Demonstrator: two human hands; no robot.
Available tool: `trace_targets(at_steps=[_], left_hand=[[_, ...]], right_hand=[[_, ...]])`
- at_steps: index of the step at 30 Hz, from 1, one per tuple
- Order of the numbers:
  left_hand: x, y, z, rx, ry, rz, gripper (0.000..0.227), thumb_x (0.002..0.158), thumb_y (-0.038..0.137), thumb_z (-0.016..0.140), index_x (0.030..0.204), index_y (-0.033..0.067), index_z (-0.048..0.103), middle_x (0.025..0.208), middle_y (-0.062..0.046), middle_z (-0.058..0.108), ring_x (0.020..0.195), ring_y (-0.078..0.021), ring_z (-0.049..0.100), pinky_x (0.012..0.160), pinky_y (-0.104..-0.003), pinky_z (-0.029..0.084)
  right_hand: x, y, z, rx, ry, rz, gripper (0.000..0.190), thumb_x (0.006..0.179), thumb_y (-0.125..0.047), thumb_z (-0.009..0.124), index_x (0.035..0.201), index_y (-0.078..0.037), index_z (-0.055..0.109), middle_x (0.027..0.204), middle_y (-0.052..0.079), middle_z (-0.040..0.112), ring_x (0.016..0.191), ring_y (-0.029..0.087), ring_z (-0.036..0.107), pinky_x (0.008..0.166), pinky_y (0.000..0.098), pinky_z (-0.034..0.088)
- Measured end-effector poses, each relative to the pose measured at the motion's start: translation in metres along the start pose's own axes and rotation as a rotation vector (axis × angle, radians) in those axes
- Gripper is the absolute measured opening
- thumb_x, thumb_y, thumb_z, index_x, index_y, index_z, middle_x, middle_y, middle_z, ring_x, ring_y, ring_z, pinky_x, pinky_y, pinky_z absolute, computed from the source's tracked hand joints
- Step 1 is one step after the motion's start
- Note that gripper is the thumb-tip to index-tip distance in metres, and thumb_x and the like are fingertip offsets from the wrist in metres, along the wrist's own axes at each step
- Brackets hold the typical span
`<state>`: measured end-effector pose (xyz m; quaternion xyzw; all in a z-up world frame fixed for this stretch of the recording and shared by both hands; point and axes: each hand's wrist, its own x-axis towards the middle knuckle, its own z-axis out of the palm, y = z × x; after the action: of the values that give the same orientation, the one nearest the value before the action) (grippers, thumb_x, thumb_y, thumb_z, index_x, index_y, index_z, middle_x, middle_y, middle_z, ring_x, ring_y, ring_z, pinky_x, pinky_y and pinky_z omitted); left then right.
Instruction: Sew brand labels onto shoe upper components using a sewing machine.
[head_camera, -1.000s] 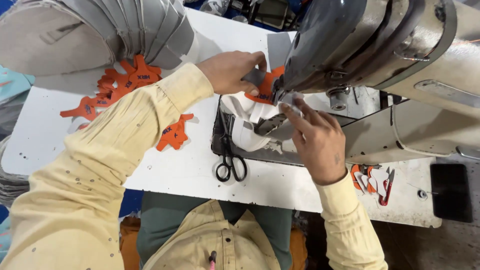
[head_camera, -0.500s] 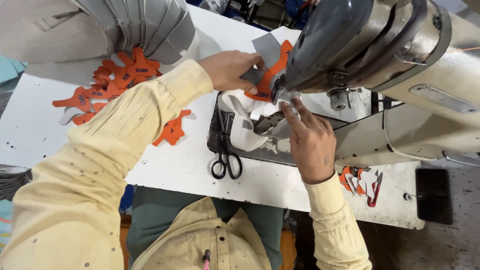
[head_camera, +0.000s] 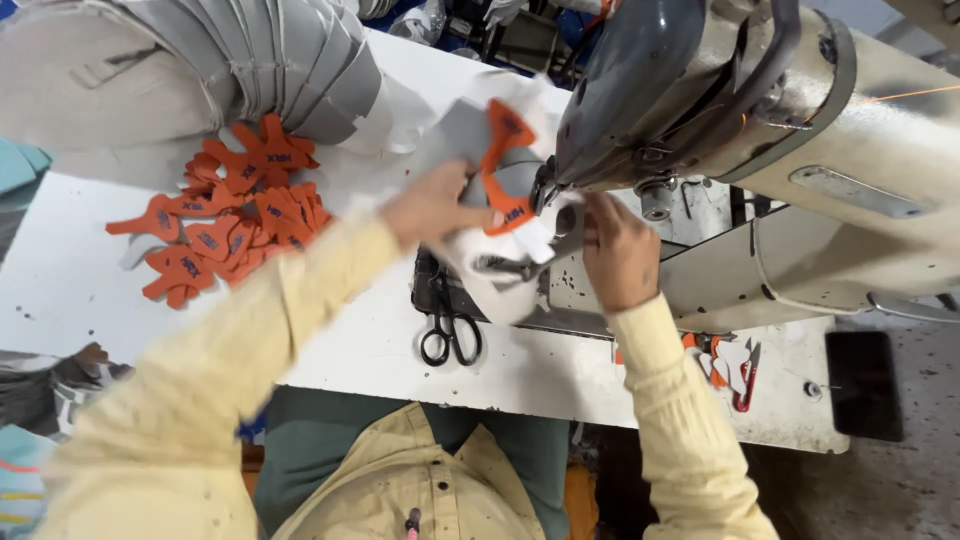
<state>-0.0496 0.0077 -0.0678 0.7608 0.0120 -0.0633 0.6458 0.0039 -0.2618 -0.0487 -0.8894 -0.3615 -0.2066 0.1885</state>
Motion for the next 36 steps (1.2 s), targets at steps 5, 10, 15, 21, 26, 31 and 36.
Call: trace_targets(at_steps=[5, 10, 15, 21, 26, 31, 36], left_hand=[[-0.045, -0.016, 0.067, -0.103, 0.317, 0.224, 0.059, 0.087, 0.022, 0.080, 0.128, -0.0050, 0.046, 0.116, -0.015, 0.060, 0.106, -0.0202, 0.061, 0.096, -0.032, 0.051], [-0.045, -0.020, 0.096, -0.459, 0.359, 0.408, 0.049, 0.095, 0.013, 0.073, 0.129, -0.0024, 0.040, 0.126, -0.012, 0.057, 0.117, -0.0147, 0.056, 0.105, -0.030, 0.047], [-0.042, -0.014, 0.116, -0.466, 0.560, 0.407, 0.042, 0.098, 0.009, 0.071, 0.125, -0.0029, 0.042, 0.121, -0.012, 0.057, 0.111, -0.0144, 0.056, 0.101, -0.030, 0.048], [-0.029, -0.013, 0.123, -0.423, 0.659, 0.395, 0.045, 0.099, 0.018, 0.071, 0.123, -0.0037, 0.040, 0.120, -0.013, 0.057, 0.109, -0.0154, 0.056, 0.099, -0.031, 0.048], [-0.029, -0.009, 0.122, -0.314, 0.718, 0.421, 0.051, 0.100, 0.025, 0.071, 0.127, -0.0045, 0.040, 0.122, -0.015, 0.058, 0.109, -0.0178, 0.057, 0.098, -0.032, 0.047], [-0.036, -0.017, 0.119, -0.273, 0.715, 0.418, 0.052, 0.102, 0.028, 0.070, 0.129, -0.0048, 0.039, 0.124, -0.017, 0.058, 0.110, -0.0193, 0.057, 0.099, -0.033, 0.048], [-0.058, 0.002, 0.087, 0.112, 0.861, 0.493, 0.049, 0.099, 0.021, 0.071, 0.128, -0.0034, 0.041, 0.117, -0.016, 0.052, 0.106, -0.0246, 0.057, 0.096, -0.037, 0.048]], right_hand=[[0.021, 0.037, 0.042, -0.021, -0.067, -0.011, 0.025, 0.080, 0.000, 0.069, 0.101, -0.009, 0.078, 0.089, 0.017, 0.071, 0.076, 0.036, 0.069, 0.067, 0.0461, 0.056], [0.027, 0.049, 0.053, -0.002, -0.045, -0.087, 0.020, 0.079, -0.003, 0.071, 0.097, -0.006, 0.079, 0.091, 0.019, 0.071, 0.083, 0.038, 0.069, 0.074, 0.0466, 0.056], [0.049, 0.036, 0.052, 0.122, 0.073, -0.226, 0.025, 0.087, -0.013, 0.072, 0.112, -0.007, 0.076, 0.109, 0.016, 0.074, 0.097, 0.036, 0.068, 0.083, 0.0434, 0.052], [0.059, 0.027, 0.054, 0.243, -0.124, -0.057, 0.018, 0.093, -0.009, 0.067, 0.108, -0.013, 0.077, 0.102, 0.008, 0.075, 0.094, 0.026, 0.070, 0.083, 0.0387, 0.053], [-0.005, 0.085, 0.094, 1.097, 0.125, 0.335, 0.018, 0.102, -0.006, 0.059, 0.116, -0.002, 0.068, 0.115, 0.011, 0.073, 0.107, 0.022, 0.069, 0.096, 0.0338, 0.055], [-0.107, -0.056, 0.046, 0.985, 0.569, 0.610, 0.014, 0.100, 0.007, 0.044, 0.104, -0.002, 0.054, 0.096, 0.005, 0.060, 0.083, 0.014, 0.056, 0.078, 0.0276, 0.049], [-0.126, -0.150, 0.055, 0.820, -0.145, 0.329, 0.049, 0.087, 0.007, 0.059, 0.135, 0.003, 0.051, 0.123, 0.024, 0.060, 0.103, 0.033, 0.067, 0.080, 0.0394, 0.061]])
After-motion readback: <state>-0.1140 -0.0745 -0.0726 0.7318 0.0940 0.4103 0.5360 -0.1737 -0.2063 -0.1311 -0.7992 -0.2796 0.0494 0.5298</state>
